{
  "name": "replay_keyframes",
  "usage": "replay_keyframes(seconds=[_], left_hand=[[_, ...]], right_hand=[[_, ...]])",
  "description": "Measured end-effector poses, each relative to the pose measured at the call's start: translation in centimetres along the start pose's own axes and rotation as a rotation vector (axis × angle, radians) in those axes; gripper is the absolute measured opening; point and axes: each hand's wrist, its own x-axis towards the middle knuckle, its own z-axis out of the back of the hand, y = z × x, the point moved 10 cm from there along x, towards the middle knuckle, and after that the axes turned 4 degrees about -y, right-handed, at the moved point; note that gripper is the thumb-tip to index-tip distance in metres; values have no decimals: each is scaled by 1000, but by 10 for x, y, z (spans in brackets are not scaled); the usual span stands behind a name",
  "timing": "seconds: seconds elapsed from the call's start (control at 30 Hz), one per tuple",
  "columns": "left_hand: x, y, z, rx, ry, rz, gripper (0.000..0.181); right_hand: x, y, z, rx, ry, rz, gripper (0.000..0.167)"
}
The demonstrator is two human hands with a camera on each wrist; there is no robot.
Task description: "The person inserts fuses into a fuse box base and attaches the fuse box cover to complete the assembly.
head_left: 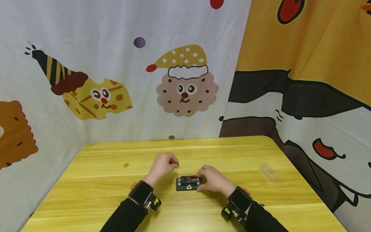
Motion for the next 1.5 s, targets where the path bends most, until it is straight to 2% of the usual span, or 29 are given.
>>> replay_keyframes(seconds=[0.17,0.5,0.73,1.17,1.5], left_hand=[[-4,-11,-12,-2,46,-47,11],[-8,-19,-27,19,78,-74,17],[-9,-20,-37,52,108,-69,16],[-9,-25,-43,120,123,-101,17],[-10,-25,-45,140,129,-88,16]], right_hand=[[1,0,0,10,-1,7,38],[1,-1,-1,19,-3,3,39],[0,0,-1,22,-3,6,36],[1,-1,-1,22,-12,21,35],[1,0,0,14,-13,41,34]])
